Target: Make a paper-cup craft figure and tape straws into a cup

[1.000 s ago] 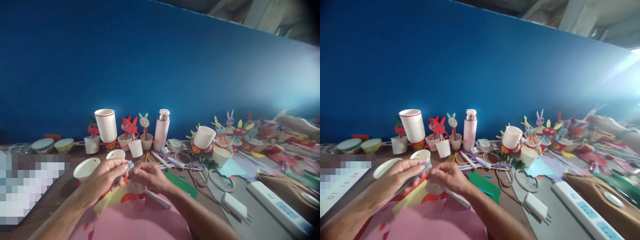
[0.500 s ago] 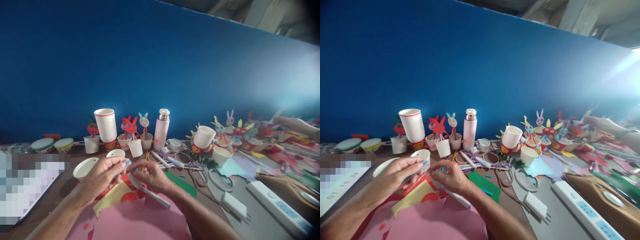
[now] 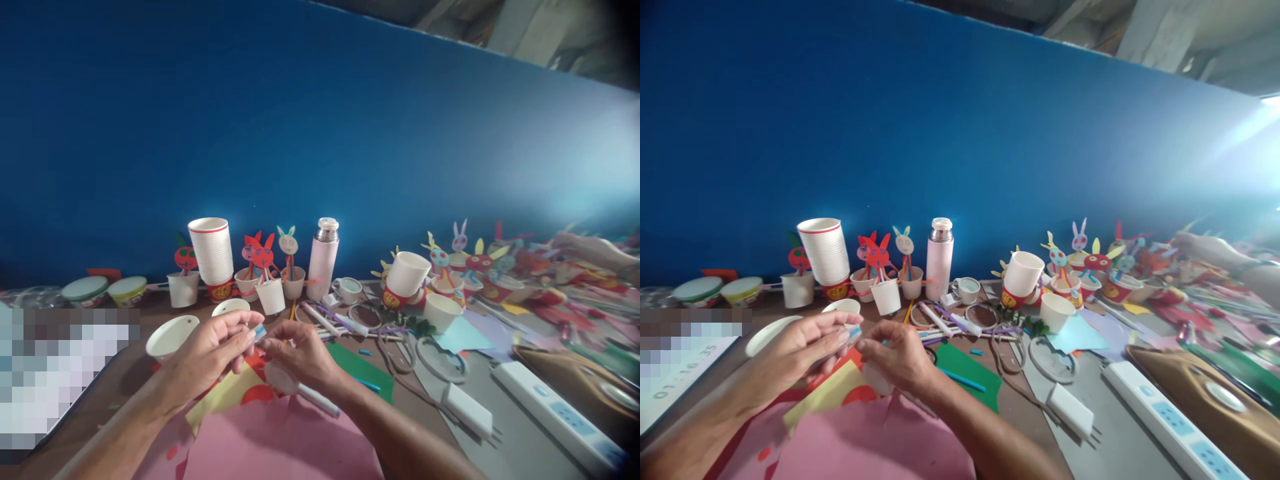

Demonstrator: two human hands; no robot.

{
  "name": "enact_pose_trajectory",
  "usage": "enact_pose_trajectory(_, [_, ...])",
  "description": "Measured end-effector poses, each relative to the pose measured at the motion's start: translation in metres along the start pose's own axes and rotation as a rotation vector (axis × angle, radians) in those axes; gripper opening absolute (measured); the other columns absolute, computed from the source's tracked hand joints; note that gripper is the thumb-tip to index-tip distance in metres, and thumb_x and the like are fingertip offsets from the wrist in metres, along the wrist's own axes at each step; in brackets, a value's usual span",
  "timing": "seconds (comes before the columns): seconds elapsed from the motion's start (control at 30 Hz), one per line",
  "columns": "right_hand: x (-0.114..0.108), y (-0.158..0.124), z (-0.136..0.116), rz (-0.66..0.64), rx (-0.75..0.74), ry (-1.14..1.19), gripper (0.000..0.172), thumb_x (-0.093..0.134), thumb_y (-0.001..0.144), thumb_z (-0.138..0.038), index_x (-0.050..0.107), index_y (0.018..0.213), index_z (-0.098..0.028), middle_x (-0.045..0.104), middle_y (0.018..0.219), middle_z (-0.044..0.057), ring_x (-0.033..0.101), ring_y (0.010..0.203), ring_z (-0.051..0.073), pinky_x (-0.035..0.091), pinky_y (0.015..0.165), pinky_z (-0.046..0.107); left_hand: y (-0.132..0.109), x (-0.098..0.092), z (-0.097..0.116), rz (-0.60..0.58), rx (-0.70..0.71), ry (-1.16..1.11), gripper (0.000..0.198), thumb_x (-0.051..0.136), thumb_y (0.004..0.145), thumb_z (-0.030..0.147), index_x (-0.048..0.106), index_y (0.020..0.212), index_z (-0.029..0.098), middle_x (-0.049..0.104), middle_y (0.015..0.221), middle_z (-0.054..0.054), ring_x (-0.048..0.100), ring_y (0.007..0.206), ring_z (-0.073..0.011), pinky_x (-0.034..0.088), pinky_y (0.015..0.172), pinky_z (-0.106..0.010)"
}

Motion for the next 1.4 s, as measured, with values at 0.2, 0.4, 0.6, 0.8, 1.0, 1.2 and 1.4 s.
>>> enact_pose_trajectory(0.2, [-0.002,0.001,-0.005,0.050,-0.117,-0.118,0.026,0.058,0.080,-0.038,0.066,0.070,-0.015,0.062,0.065,0.000,0.055,0.062,0.011,0.039,0.060,0.020,0.003,0.003,-0.003,-0.042,-0.017,-0.047,0.043,0.053,0.080,0.041,0.044,0.113,0.015,0.054,0.062,0.004,0.044,0.046,-0.0078,0.026,0.039,-0.018])
enact_pose_trajectory(0.4, [-0.004,0.000,-0.008,0.174,-0.277,-0.214,0.015,0.064,0.078,-0.034,0.068,0.077,-0.019,0.068,0.075,0.000,0.058,0.074,0.014,0.036,0.079,0.027,0.001,0.006,-0.005,-0.094,-0.092,-0.218,0.037,0.054,0.081,0.036,0.045,0.112,0.017,0.054,0.059,0.006,0.042,0.043,-0.0053,0.025,0.036,-0.015])
enact_pose_trajectory(0.6, [-0.008,-0.004,-0.017,0.220,-0.354,-0.247,0.012,0.066,0.076,-0.030,0.069,0.084,-0.021,0.067,0.070,-0.001,0.057,0.070,0.013,0.035,0.080,0.029,0.000,0.008,-0.007,-0.213,-0.164,-0.458,0.036,0.054,0.082,0.028,0.044,0.115,0.018,0.052,0.055,0.006,0.038,0.038,-0.0029,0.023,0.035,-0.013])
enact_pose_trajectory(0.8, [-0.010,-0.006,-0.024,0.166,-0.443,-0.204,0.018,0.065,0.078,-0.028,0.068,0.094,-0.022,0.066,0.071,0.000,0.057,0.069,0.014,0.037,0.078,0.029,0.004,0.010,-0.014,-0.386,-0.218,-0.575,0.036,0.053,0.082,0.025,0.045,0.117,0.018,0.053,0.059,0.004,0.037,0.036,-0.0022,0.019,0.033,-0.013])
enact_pose_trajectory(1.0, [-0.011,-0.003,-0.019,0.194,-0.438,-0.144,0.012,0.065,0.076,-0.029,0.069,0.082,-0.019,0.067,0.071,0.001,0.058,0.069,0.015,0.038,0.076,0.029,0.002,0.013,-0.008,-0.237,-0.176,-0.470,0.033,0.055,0.080,0.031,0.048,0.110,0.019,0.060,0.060,0.001,0.045,0.040,-0.0057,0.028,0.035,-0.015])
enact_pose_trajectory(1.2, [-0.012,0.001,-0.010,0.151,-0.196,-0.032,0.013,0.061,0.077,-0.028,0.066,0.075,-0.017,0.063,0.067,-0.001,0.056,0.064,0.012,0.041,0.062,0.021,0.001,0.010,-0.002,-0.027,-0.016,-0.093,0.030,0.061,0.074,0.040,0.057,0.093,0.017,0.058,0.062,0.002,0.051,0.055,-0.0109,0.035,0.042,-0.018])
enact_pose_trajectory(1.4, [-0.009,0.001,-0.005,0.139,-0.095,-0.016,0.012,0.059,0.078,-0.027,0.064,0.076,-0.016,0.060,0.066,-0.003,0.052,0.061,0.009,0.038,0.056,0.018,-0.002,0.013,0.005,0.057,0.056,0.181,0.024,0.053,0.079,0.036,0.063,0.086,0.016,0.052,0.054,0.004,0.042,0.049,-0.0088,0.029,0.042,-0.019])
Point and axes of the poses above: each hand's wrist, its own y-axis towards the middle knuckle, its own x-axis out of the palm, z = x × y, the point moved 3 cm from there along y, towards the middle knuckle
